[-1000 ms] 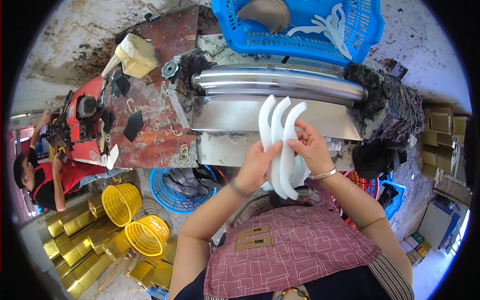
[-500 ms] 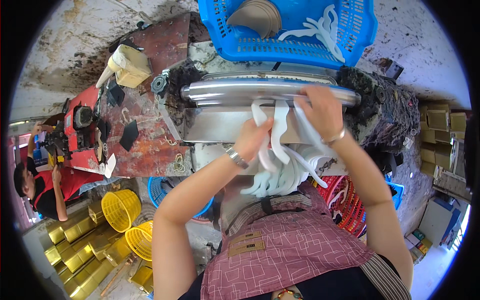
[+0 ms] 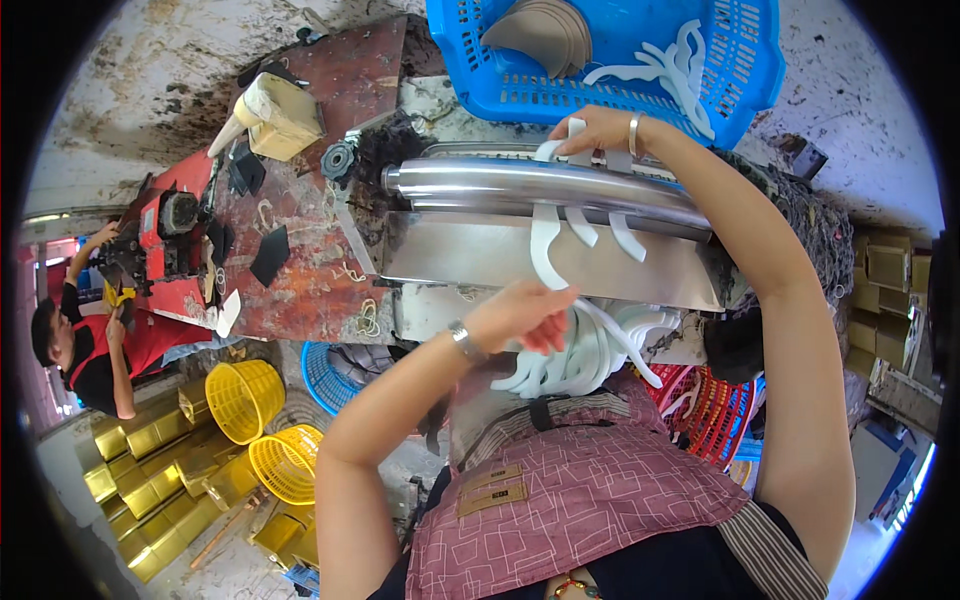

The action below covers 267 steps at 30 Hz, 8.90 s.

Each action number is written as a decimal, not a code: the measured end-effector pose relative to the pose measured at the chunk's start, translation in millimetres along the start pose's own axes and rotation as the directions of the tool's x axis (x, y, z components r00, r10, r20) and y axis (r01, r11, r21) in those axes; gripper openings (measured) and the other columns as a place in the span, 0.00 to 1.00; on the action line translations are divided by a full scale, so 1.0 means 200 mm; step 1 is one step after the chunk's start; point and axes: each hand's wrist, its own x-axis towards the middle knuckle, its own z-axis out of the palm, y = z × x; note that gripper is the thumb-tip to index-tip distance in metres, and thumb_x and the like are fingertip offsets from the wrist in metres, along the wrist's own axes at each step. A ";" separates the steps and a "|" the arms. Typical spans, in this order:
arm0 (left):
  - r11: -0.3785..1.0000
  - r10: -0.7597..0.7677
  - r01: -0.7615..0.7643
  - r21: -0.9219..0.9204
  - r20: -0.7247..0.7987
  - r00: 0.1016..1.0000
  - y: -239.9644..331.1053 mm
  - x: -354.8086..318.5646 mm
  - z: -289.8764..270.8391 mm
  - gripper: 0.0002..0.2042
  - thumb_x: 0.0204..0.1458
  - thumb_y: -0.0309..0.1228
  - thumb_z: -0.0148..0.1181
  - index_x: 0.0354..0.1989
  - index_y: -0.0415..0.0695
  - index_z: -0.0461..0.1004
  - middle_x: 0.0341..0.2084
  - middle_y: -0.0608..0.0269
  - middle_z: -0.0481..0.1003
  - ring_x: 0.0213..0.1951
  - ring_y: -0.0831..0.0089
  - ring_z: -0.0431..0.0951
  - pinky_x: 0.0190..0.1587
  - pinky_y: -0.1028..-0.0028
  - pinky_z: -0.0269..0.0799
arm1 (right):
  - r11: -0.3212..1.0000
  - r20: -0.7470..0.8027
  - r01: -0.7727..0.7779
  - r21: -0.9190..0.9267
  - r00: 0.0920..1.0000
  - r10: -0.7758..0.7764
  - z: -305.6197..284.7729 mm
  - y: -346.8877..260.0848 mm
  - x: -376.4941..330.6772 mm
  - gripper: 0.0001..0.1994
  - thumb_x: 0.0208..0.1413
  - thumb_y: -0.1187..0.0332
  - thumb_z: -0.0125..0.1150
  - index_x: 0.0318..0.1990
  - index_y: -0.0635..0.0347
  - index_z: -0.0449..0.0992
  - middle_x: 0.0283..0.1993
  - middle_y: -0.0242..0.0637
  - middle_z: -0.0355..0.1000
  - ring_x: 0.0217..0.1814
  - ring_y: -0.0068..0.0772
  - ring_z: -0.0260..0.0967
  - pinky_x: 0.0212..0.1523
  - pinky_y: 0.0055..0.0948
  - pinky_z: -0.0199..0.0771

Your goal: The worker feeds shoe components through an industrial roller machine to apply pressure or glue, then sorts the processed pieces into baskets.

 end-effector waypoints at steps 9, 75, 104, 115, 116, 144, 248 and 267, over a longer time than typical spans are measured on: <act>0.539 0.411 -0.166 -0.826 0.086 0.907 0.27 0.18 -0.14 0.29 0.51 0.55 0.39 0.48 0.39 0.63 0.41 0.52 0.69 0.44 0.65 0.70 0.49 0.65 0.64 | 0.223 0.006 0.398 -0.890 0.500 -0.866 0.38 -0.14 -0.44 0.10 0.33 0.67 0.55 0.28 0.51 0.65 0.26 0.30 0.60 0.28 0.28 0.63 0.20 0.27 0.64; 0.537 0.639 -0.837 0.107 -0.699 0.321 0.86 0.41 -0.48 0.07 0.43 0.23 0.53 0.31 0.34 0.71 0.23 0.58 0.73 0.21 0.74 0.74 0.20 0.75 0.71 | 0.877 -0.297 0.205 0.435 0.952 -0.075 -0.18 0.06 -0.10 0.22 0.37 0.78 0.59 0.45 0.59 0.65 0.36 0.35 0.68 0.38 0.26 0.65 0.39 0.26 0.67; 0.907 0.365 -0.144 0.397 -0.566 0.739 -0.92 0.41 0.13 0.21 0.41 0.39 0.58 0.39 0.36 0.67 0.29 0.49 0.72 0.34 0.57 0.72 0.36 0.67 0.67 | 0.689 -0.139 0.344 -0.638 0.828 -0.543 0.45 -0.23 -0.80 0.15 0.45 0.60 0.58 0.38 0.58 0.71 0.26 0.38 0.70 0.28 0.33 0.70 0.28 0.30 0.70; 0.896 0.412 -0.413 0.161 -0.644 0.644 -0.78 0.21 0.24 0.14 0.45 0.31 0.49 0.40 0.38 0.66 0.25 0.52 0.71 0.29 0.65 0.72 0.34 0.69 0.65 | 0.872 -0.521 -0.356 -0.337 0.842 0.142 1.16 0.21 -0.77 0.13 0.40 0.63 0.54 0.33 0.61 0.67 0.25 0.46 0.70 0.29 0.48 0.69 0.31 0.41 0.68; 0.870 0.412 -0.493 0.028 -0.592 0.693 -0.74 0.16 0.25 0.14 0.46 0.30 0.48 0.41 0.39 0.66 0.24 0.54 0.70 0.29 0.68 0.72 0.34 0.70 0.65 | 0.883 -0.511 -0.413 -0.222 0.821 0.256 1.16 0.19 -0.81 0.12 0.40 0.66 0.52 0.34 0.61 0.66 0.27 0.46 0.70 0.31 0.48 0.69 0.32 0.40 0.68; 0.720 0.539 -0.682 -0.127 -0.517 0.665 -0.17 -0.03 0.36 0.14 0.53 0.29 0.48 0.46 0.37 0.66 0.32 0.66 0.72 0.34 0.82 0.70 0.36 0.81 0.67 | 0.818 -0.725 0.292 0.495 0.658 0.203 1.07 -0.23 -0.83 0.19 0.54 0.62 0.46 0.50 0.62 0.62 0.41 0.39 0.64 0.39 0.32 0.61 0.42 0.27 0.62; 0.524 0.827 -0.264 0.810 -0.409 0.387 0.02 0.21 0.37 0.17 0.43 0.39 0.54 0.37 0.39 0.67 0.34 0.56 0.69 0.34 0.66 0.71 0.35 0.71 0.67 | 0.999 -0.783 0.020 -0.047 0.620 -0.049 0.15 -0.09 -0.37 0.15 0.51 0.59 0.49 0.40 0.61 0.68 0.30 0.42 0.71 0.33 0.34 0.71 0.36 0.30 0.67; 0.002 0.997 -0.455 0.891 0.033 0.069 -0.39 0.12 0.24 0.09 0.37 0.28 0.56 0.30 0.41 0.71 0.28 0.61 0.71 0.28 0.66 0.70 0.32 0.69 0.66 | 0.953 -0.279 -0.191 -0.234 0.952 0.122 -0.28 0.06 -0.19 0.34 0.40 0.61 0.61 0.56 0.60 0.54 0.42 0.48 0.65 0.38 0.37 0.65 0.36 0.32 0.66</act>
